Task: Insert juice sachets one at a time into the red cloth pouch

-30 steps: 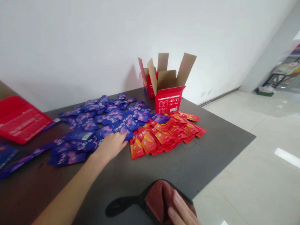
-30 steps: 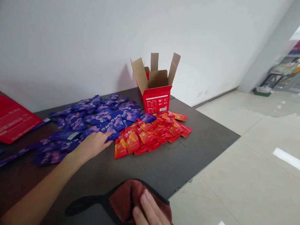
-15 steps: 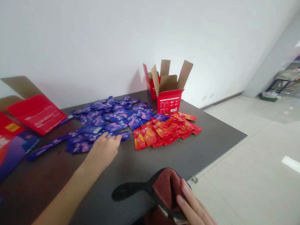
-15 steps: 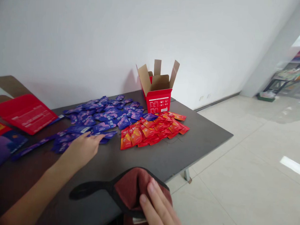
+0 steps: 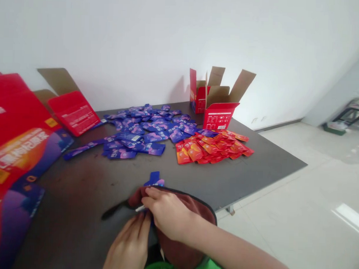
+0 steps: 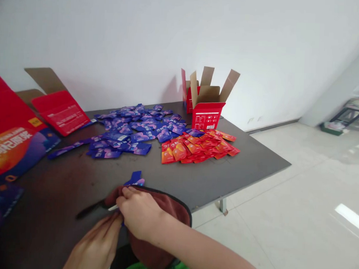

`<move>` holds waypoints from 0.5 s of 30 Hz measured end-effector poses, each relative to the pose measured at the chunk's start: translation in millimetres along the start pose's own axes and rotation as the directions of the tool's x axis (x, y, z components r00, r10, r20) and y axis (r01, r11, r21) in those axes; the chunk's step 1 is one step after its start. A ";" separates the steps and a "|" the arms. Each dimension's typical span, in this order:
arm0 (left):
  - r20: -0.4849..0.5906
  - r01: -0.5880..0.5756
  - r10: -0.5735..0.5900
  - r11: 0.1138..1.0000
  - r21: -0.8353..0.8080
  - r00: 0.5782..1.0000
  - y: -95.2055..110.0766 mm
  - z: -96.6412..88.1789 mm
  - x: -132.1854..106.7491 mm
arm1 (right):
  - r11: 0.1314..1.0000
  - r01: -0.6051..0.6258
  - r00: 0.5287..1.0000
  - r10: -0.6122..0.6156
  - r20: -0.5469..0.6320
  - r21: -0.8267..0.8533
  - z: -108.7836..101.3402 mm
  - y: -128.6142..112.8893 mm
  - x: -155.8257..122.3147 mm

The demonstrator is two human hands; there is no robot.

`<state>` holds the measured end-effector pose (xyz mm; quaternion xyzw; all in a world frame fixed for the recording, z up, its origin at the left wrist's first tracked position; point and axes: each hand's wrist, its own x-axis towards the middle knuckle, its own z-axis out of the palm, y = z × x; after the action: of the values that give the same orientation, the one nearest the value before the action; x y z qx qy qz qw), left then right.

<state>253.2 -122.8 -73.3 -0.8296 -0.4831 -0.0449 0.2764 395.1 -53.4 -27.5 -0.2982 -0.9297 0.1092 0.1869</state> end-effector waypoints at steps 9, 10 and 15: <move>-0.064 -0.104 0.102 0.994 -0.033 0.993 -7.4 4.3 -1.2 | 0.998 0.005 0.993 0.003 0.121 -0.063 19.4 29.4 32.6; -0.060 -0.095 0.092 0.994 -0.057 0.994 -7.8 4.5 0.0 | 0.998 -0.016 0.991 0.024 0.131 -0.063 20.5 36.6 41.6; 0.024 0.044 -0.041 0.991 -0.124 0.999 -4.2 -1.9 16.5 | 0.990 -0.130 0.986 0.135 0.099 -0.063 14.3 55.2 70.5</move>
<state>258.8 -109.4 -64.4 -0.8351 -0.4998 -0.0720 0.2182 364.5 31.3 -37.9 -0.3585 -0.9189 0.1102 0.1224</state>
